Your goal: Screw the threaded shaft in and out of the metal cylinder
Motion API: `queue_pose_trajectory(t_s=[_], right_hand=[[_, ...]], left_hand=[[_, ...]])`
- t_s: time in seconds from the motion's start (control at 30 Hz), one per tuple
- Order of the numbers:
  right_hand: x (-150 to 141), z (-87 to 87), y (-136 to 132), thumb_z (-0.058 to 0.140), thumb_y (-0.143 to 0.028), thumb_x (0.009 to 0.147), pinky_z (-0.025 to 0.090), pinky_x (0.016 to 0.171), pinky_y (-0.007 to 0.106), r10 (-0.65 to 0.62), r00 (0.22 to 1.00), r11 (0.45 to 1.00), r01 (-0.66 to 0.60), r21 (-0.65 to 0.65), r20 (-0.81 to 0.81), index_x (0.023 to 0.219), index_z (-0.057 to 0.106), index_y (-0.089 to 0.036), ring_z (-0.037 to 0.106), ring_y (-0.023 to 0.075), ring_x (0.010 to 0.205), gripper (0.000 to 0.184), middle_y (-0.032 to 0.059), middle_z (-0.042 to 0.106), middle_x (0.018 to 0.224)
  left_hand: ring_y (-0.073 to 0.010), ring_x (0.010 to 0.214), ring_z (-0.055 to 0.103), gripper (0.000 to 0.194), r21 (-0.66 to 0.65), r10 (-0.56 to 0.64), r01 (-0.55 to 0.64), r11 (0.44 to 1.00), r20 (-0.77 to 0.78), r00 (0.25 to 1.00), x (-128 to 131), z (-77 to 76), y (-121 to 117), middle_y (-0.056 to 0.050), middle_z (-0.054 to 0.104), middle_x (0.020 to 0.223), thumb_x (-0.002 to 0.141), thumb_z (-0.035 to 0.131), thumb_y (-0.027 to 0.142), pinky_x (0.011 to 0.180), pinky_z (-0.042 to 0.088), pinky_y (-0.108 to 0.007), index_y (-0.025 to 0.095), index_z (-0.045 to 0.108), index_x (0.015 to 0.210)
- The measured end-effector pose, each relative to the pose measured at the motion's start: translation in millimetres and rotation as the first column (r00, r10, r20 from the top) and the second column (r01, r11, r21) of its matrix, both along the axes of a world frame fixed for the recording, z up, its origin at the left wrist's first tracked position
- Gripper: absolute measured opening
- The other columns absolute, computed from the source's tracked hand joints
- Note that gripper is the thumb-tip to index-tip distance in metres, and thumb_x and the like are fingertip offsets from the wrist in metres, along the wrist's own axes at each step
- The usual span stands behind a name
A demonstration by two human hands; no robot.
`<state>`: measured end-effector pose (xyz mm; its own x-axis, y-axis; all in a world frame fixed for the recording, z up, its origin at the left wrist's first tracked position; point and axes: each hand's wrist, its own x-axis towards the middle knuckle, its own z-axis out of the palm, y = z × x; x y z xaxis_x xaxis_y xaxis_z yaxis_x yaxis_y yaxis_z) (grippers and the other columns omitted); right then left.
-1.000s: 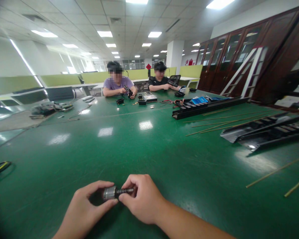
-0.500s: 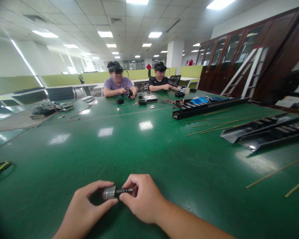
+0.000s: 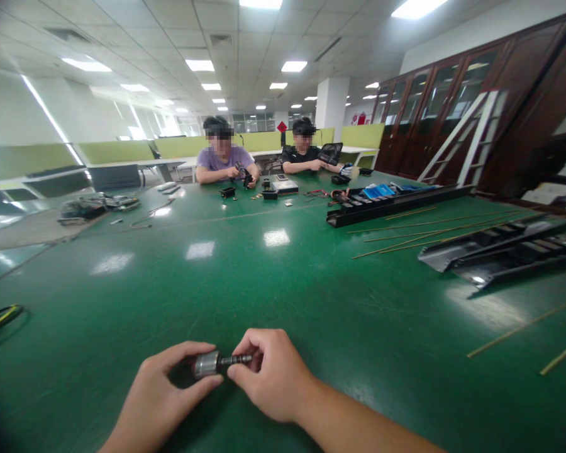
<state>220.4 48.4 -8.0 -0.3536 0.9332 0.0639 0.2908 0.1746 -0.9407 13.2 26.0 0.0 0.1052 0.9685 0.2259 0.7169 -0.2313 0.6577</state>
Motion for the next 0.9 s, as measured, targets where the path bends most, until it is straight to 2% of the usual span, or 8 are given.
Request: queue_pose_trajectory(t_s=[0.9], right_hand=[[0.9, -0.6, 0.1, 0.064, -0.019, 0.077, 0.037, 0.054, 0.023, -0.023, 1.0, 0.999, 0.023, 0.03, -0.014, 0.077, 0.063, -0.016, 0.049, 0.0116, 0.056, 0.004, -0.0029, 0.055, 0.061]], left_hand=[[-0.0218, 0.084, 0.072, 0.026, -0.027, 0.017, -0.016, 1.0, 0.03, 0.999, -3.2, -1.6, 1.7, 0.001, 0.077, 0.091, 0.071, 0.078, 0.04, 0.078, 0.057, -0.029, 0.027, 0.075, 0.094]])
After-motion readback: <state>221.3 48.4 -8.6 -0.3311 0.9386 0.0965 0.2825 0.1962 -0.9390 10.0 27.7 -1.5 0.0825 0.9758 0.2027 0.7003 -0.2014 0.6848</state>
